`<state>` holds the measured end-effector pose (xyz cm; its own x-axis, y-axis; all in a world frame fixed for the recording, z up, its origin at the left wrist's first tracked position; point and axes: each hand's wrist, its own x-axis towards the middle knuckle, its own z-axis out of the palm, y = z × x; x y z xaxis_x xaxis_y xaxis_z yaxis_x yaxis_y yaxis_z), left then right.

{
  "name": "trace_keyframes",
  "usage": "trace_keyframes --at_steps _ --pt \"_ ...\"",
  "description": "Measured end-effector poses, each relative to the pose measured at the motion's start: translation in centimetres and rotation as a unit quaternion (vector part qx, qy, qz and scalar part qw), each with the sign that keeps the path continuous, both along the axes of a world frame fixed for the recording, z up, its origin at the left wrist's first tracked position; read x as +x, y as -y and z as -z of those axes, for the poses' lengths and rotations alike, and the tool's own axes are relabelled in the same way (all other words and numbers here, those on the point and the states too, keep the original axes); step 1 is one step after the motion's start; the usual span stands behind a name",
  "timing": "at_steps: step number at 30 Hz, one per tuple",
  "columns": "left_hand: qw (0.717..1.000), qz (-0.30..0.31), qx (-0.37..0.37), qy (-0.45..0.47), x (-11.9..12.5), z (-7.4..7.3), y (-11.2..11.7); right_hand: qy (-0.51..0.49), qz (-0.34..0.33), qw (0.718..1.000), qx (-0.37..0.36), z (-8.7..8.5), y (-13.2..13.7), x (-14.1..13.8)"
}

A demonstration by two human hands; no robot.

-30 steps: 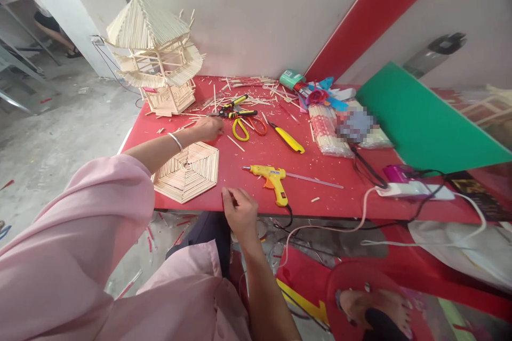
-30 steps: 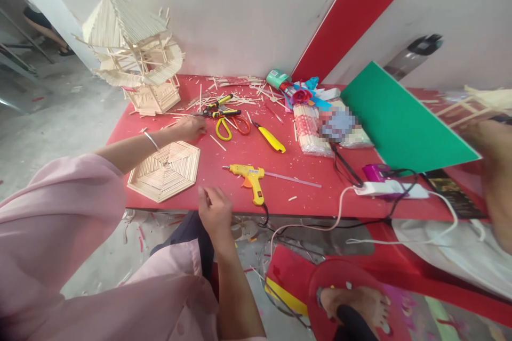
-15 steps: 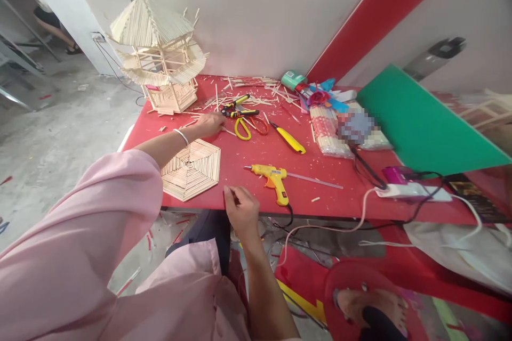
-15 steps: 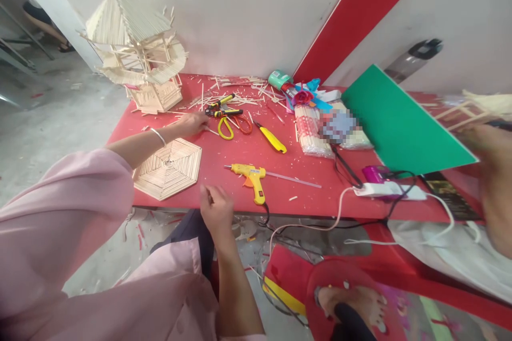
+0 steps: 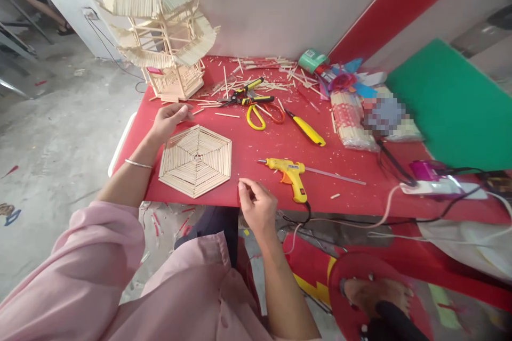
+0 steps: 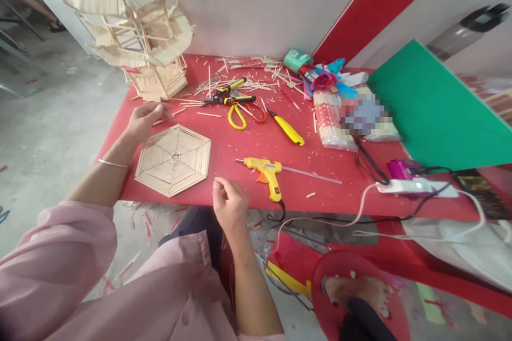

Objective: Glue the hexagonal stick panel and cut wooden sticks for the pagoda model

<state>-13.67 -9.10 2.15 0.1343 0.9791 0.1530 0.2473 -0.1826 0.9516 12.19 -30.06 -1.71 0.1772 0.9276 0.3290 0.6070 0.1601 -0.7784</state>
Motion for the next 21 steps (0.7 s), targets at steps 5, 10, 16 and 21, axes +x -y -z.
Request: trace_keyframes --at_steps 5,10,16,21 --pt "0.988 0.084 -0.097 0.088 -0.4 0.3 -0.2 0.065 -0.02 0.997 -0.03 -1.0 0.9 -1.1" --pt "0.974 0.141 -0.138 0.109 -0.9 0.0 -0.5 0.187 0.012 0.982 0.024 -0.6 1.4 -4.4" --pt "0.976 0.129 -0.147 0.092 -0.1 0.7 -0.4 0.234 0.031 0.971 0.029 0.1 1.9 -6.1" --pt "0.977 0.12 -0.139 0.111 0.5 1.1 -0.3 0.2 0.043 0.978 0.036 0.3 2.2 -5.5"
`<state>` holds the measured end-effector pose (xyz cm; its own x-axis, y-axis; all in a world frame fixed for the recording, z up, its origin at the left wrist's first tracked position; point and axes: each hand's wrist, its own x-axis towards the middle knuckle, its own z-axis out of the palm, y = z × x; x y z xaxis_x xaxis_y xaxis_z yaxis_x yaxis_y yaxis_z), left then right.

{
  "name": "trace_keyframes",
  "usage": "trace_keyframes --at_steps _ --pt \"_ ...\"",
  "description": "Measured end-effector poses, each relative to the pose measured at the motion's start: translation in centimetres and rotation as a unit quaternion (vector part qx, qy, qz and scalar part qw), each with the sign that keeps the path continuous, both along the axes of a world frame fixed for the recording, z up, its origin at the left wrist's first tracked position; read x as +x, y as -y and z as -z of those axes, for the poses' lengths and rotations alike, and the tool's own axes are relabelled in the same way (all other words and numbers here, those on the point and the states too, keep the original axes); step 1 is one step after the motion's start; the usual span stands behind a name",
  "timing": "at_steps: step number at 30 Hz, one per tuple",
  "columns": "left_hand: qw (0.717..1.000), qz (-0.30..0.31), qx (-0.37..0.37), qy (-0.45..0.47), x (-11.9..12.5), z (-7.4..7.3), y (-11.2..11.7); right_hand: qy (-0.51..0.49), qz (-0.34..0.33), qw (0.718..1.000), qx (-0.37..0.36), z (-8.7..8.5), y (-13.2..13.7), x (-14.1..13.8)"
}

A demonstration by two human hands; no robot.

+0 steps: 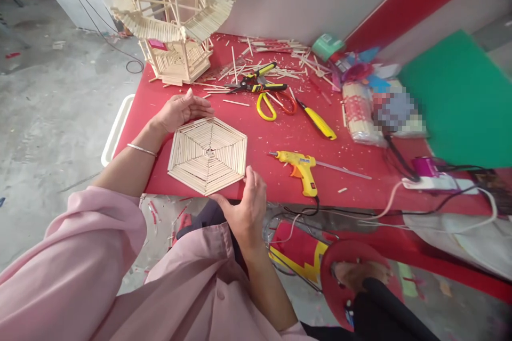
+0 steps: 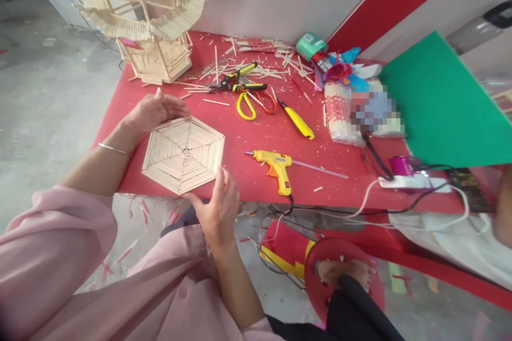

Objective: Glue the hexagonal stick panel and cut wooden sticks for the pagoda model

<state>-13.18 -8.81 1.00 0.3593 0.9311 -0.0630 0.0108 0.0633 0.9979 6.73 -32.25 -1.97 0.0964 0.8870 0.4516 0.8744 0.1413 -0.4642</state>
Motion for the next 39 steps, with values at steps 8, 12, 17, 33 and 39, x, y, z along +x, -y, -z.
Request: trace_keyframes --at_steps 8,12,17,33,39 --pt "1.0 0.013 -0.004 0.001 0.2 0.3 0.1 0.006 0.054 0.998 0.004 0.3 0.2 2.1" --pt "1.0 0.017 -0.01 0.012 0.3 0.4 0.2 -0.002 0.045 0.999 0.016 0.3 0.4 1.9" --pt "0.999 0.016 -0.019 0.037 0.7 0.2 0.6 -0.022 0.037 0.999 0.024 0.4 -0.4 2.1" --pt "0.996 0.087 -0.02 -0.009 0.9 -0.1 1.2 -0.031 0.025 0.999 0.036 0.7 -0.9 2.6" --pt "0.996 0.041 0.005 -0.078 0.6 0.6 0.7 -0.057 0.041 0.997 0.036 0.8 -0.7 2.6"
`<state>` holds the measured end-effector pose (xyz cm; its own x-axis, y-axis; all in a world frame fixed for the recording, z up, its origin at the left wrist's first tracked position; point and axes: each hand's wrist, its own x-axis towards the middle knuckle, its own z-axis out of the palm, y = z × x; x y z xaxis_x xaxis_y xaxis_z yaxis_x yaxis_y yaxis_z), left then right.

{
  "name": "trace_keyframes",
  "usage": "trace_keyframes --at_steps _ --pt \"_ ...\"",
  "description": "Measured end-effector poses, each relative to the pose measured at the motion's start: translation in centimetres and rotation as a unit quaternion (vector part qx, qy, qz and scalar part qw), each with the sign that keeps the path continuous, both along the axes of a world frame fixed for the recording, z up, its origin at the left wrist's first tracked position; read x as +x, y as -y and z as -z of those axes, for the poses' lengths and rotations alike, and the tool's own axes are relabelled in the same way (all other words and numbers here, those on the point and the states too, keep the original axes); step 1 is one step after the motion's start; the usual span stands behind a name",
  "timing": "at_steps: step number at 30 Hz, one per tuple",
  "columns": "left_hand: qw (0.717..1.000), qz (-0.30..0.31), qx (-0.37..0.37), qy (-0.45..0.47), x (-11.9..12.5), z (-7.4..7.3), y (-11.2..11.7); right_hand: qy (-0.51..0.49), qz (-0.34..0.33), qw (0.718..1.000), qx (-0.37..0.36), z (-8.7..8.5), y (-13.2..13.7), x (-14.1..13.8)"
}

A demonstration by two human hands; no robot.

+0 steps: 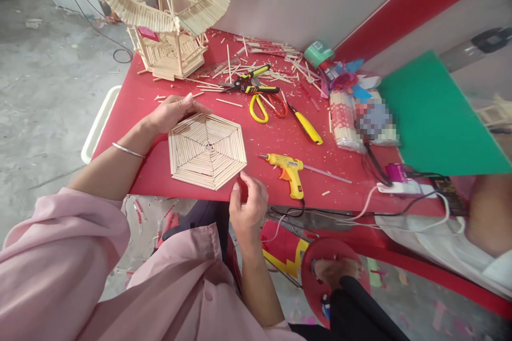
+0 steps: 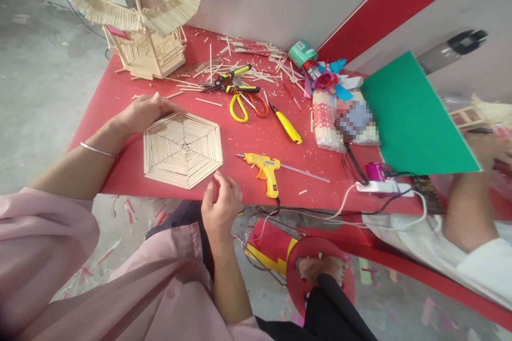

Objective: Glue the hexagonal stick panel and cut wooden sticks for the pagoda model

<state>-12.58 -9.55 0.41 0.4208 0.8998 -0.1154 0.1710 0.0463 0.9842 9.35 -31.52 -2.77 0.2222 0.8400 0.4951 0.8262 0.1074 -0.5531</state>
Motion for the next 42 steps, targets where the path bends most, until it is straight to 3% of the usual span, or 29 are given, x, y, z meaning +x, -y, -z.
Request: trace_keyframes --at_steps 11,20,31,38,42 --pt "0.994 0.055 0.016 -0.088 0.4 -2.7 1.3 0.011 -0.013 1.0 0.017 -0.1 -0.1 -0.2" --pt "0.989 0.076 0.056 -0.113 0.6 -2.6 1.1 0.045 -0.025 0.998 0.019 0.0 -0.1 0.0" --pt "0.995 0.081 -0.022 0.049 0.1 -1.6 0.6 0.078 -0.034 0.996 0.039 0.4 0.1 0.0" --pt "0.998 0.061 -0.022 0.012 0.2 -1.6 0.7 0.081 -0.019 0.996 0.021 0.7 0.1 -0.3" --pt "0.996 0.074 -0.011 0.041 0.1 -1.7 0.8 0.083 -0.015 0.996 0.014 0.7 0.1 -0.2"
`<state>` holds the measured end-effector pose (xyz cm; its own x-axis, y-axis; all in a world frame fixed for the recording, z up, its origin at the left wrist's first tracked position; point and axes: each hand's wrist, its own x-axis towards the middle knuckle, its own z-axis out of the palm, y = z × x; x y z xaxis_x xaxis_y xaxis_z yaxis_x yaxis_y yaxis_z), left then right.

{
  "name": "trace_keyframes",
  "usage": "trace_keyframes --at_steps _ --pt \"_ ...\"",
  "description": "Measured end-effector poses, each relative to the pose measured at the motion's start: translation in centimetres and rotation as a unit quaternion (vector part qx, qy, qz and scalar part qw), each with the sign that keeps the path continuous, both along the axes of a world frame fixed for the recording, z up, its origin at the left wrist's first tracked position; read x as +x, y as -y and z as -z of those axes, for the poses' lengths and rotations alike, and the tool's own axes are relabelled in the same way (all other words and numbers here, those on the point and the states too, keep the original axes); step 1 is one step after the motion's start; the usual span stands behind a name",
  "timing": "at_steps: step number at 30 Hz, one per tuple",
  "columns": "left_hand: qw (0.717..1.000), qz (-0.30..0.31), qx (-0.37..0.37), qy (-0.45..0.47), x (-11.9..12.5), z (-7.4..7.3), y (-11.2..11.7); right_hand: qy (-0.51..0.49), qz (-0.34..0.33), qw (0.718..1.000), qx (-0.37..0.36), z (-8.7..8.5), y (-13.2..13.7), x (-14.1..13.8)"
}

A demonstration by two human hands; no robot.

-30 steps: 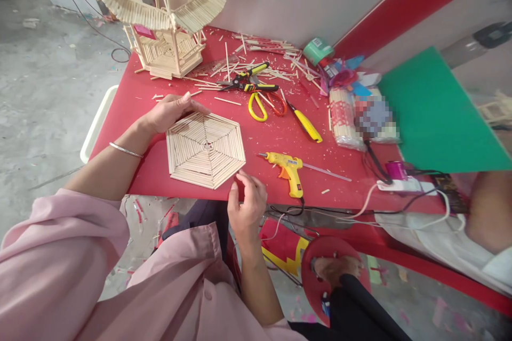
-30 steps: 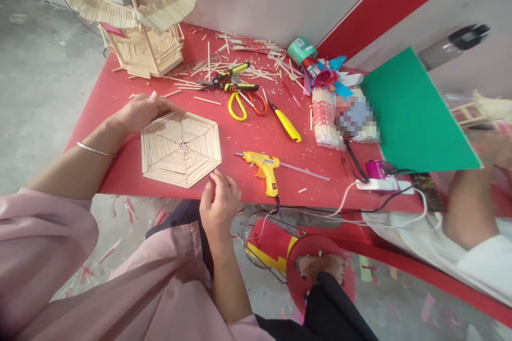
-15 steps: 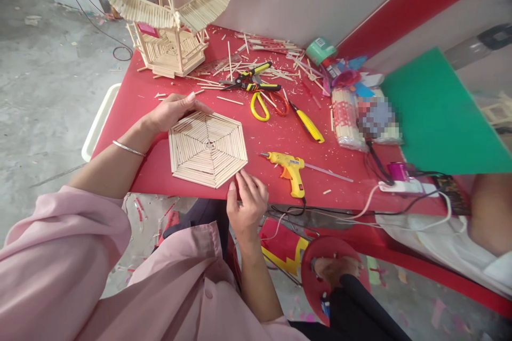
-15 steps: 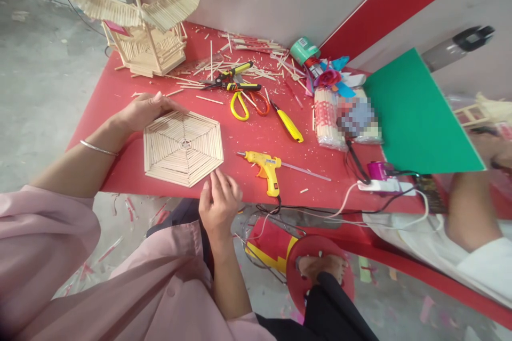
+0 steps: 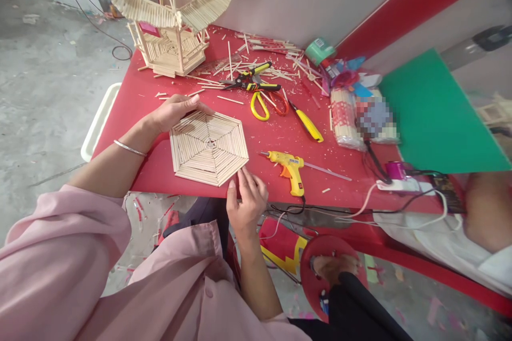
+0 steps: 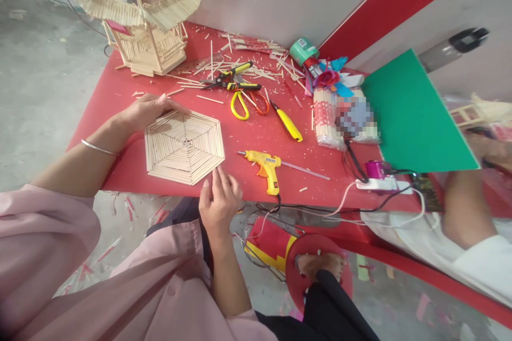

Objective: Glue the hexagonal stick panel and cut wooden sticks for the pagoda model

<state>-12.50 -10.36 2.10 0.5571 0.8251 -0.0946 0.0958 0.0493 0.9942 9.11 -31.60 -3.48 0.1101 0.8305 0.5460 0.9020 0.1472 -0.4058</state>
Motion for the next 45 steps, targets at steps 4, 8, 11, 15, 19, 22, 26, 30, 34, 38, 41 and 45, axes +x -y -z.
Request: trace_keyframes --at_steps 4,8,11,15,19,22,26,30,34,38,41,45 --pt "0.999 0.016 0.023 0.018 -0.3 0.2 -0.2 0.0 -0.003 1.0 0.0 -0.1 -0.1 0.1" --pt "1.0 -0.005 0.015 0.018 -0.4 0.4 -0.3 -0.005 -0.009 1.0 -0.003 -0.1 -0.1 0.2" --pt "0.999 -0.013 -0.023 0.018 -0.2 0.5 -0.4 -0.001 -0.008 1.0 0.011 -0.1 -0.2 0.2" --pt "0.999 -0.008 -0.039 0.03 0.0 0.3 -0.5 0.009 -0.012 1.0 0.025 -0.1 -0.2 0.1" --pt "0.999 -0.012 -0.039 0.027 0.2 0.0 -0.6 0.017 -0.012 1.0 0.021 -0.1 -0.2 0.2" --pt "1.0 -0.014 -0.022 0.014 0.2 -0.3 -0.5 0.021 -0.015 0.999 0.02 0.1 -0.1 0.3" --pt "0.99 -0.066 0.093 -0.078 0.4 -0.7 -0.3 0.023 -0.017 1.0 0.009 0.2 0.0 0.5" --pt "0.989 -0.064 0.1 -0.085 0.6 -0.6 -0.4 0.031 -0.02 0.999 0.01 0.2 0.0 0.5" --pt "0.982 -0.106 0.106 -0.118 0.5 0.3 -0.6 0.032 -0.021 0.999 0.01 0.1 0.0 0.4" --pt "0.933 -0.175 0.215 -0.229 0.2 1.2 -0.8 0.025 -0.022 0.999 0.012 0.1 -0.1 0.4" --pt "0.911 -0.163 0.25 -0.286 0.1 1.7 -1.0 0.019 -0.022 1.0 0.001 0.0 0.0 0.4" --pt "0.897 -0.154 0.267 -0.316 0.3 2.1 -1.1 0.02 -0.019 1.0 -0.014 -0.2 0.1 0.2"
